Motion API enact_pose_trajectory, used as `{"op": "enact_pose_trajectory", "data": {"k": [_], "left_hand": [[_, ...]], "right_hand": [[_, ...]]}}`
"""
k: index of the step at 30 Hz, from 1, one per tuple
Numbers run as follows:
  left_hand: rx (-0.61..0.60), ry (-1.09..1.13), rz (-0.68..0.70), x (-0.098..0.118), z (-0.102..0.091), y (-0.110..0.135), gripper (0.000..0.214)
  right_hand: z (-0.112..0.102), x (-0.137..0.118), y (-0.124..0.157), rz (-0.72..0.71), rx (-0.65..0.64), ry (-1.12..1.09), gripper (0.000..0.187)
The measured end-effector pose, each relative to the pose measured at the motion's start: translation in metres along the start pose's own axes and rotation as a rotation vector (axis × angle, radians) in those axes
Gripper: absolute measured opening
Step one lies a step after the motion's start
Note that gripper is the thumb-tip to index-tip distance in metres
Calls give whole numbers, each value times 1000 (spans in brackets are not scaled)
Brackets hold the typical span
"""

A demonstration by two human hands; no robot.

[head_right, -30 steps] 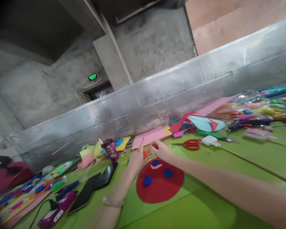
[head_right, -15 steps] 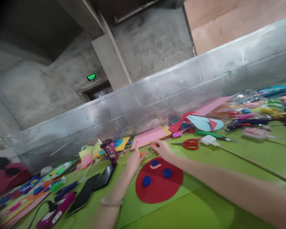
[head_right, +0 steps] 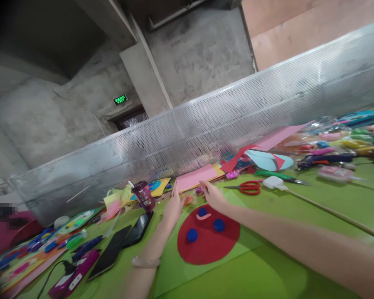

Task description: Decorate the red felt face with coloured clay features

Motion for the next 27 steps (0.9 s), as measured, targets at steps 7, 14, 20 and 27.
{"op": "enact_pose_trajectory", "data": {"k": [7, 14, 20, 27], "left_hand": [[-17, 328, -57, -4, -3, 2, 68], [-128, 948, -225, 10, 5, -2, 49], [-398, 1437, -318, 49, 12, 18, 65], [-572, 1616, -310, 77, 6, 39, 71]], "right_hand": [[7, -10, 4, -21, -121, 0, 17], [3, -30, 7, -153, -47, 199, 21], [25, -72, 24, -461, -112, 413, 21], [39, -85, 39, -540, -54, 646, 39]]}}
Point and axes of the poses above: each hand's wrist, its own y-axis away from the middle knuckle, its own z-axis out of the palm, x = y × z, the point moved 6 cm from there along -y, towards the middle knuckle, and after that the axes turned 10 degrees about -z, right-handed, at the moved point
